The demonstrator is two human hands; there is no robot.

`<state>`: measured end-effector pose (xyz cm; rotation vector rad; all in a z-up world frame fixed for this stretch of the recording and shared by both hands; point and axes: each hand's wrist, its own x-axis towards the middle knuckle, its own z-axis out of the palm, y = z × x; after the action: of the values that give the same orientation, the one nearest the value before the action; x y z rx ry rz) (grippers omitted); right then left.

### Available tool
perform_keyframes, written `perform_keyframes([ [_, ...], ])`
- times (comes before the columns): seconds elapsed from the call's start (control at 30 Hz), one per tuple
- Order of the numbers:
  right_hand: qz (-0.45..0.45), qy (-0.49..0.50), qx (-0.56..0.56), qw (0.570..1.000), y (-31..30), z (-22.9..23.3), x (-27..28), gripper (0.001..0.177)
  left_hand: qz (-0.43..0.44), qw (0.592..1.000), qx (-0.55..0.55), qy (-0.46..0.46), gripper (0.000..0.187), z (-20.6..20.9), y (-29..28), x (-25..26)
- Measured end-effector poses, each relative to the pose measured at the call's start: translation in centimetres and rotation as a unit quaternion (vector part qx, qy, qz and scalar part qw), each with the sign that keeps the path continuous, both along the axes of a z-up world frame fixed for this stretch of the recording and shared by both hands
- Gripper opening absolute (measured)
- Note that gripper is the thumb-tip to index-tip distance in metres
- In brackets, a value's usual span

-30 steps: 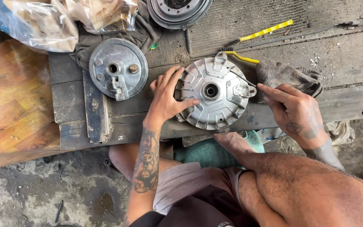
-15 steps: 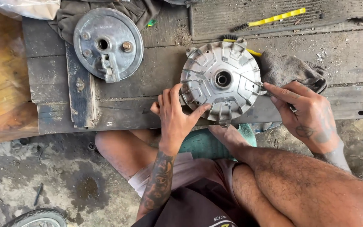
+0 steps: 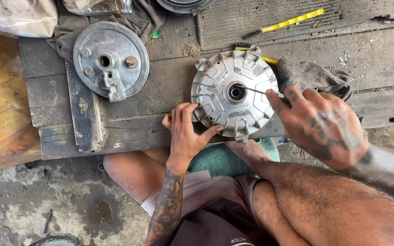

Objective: The person cleans a circular metal mechanical part on a wooden workbench using a yellow brush and a cloth. They scrub the surface and edges, then wipe the part with the cloth. The person also uses a screwdriver to clean the central hole of the part.

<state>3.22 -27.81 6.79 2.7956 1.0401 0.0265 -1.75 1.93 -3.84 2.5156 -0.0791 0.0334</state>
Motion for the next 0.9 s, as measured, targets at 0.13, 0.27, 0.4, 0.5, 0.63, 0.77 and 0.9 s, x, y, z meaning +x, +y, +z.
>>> perform_keyframes([
  [0.13,0.048,-0.051,-0.109,0.992,0.7,-0.1,0.0,0.049,0.0,1.0,0.003,-0.003,0.087,-0.5,0.0,-0.1],
  [0.27,0.064,0.073,-0.191,0.977,2.0,1.9,1.9,0.045,-0.002,1.0,0.007,-0.03,0.086,-0.7,0.0,-0.1],
  [0.4,0.041,0.205,-0.216,0.954,2.0,4.2,6.3,0.04,-0.004,0.998,0.013,-0.056,0.084,-0.8,0.0,0.1],
  [0.5,-0.056,0.328,-0.191,0.923,2.8,6.1,8.5,0.047,0.0,0.998,0.013,-0.066,0.083,-1.0,-0.2,0.0],
  [0.63,0.048,0.213,-0.226,0.949,1.9,4.0,6.6,0.033,0.004,0.997,0.021,-0.068,0.083,-1.0,-0.4,-0.3],
  [0.77,0.166,0.061,-0.213,0.961,1.8,2.8,3.9,0.014,0.006,0.998,0.02,-0.062,0.083,-1.1,-0.4,-0.6],
  [0.9,0.171,-0.06,-0.125,0.975,0.9,2.4,3.0,0.012,0.009,0.998,0.024,-0.05,0.083,-1.2,-0.3,-0.4],
])
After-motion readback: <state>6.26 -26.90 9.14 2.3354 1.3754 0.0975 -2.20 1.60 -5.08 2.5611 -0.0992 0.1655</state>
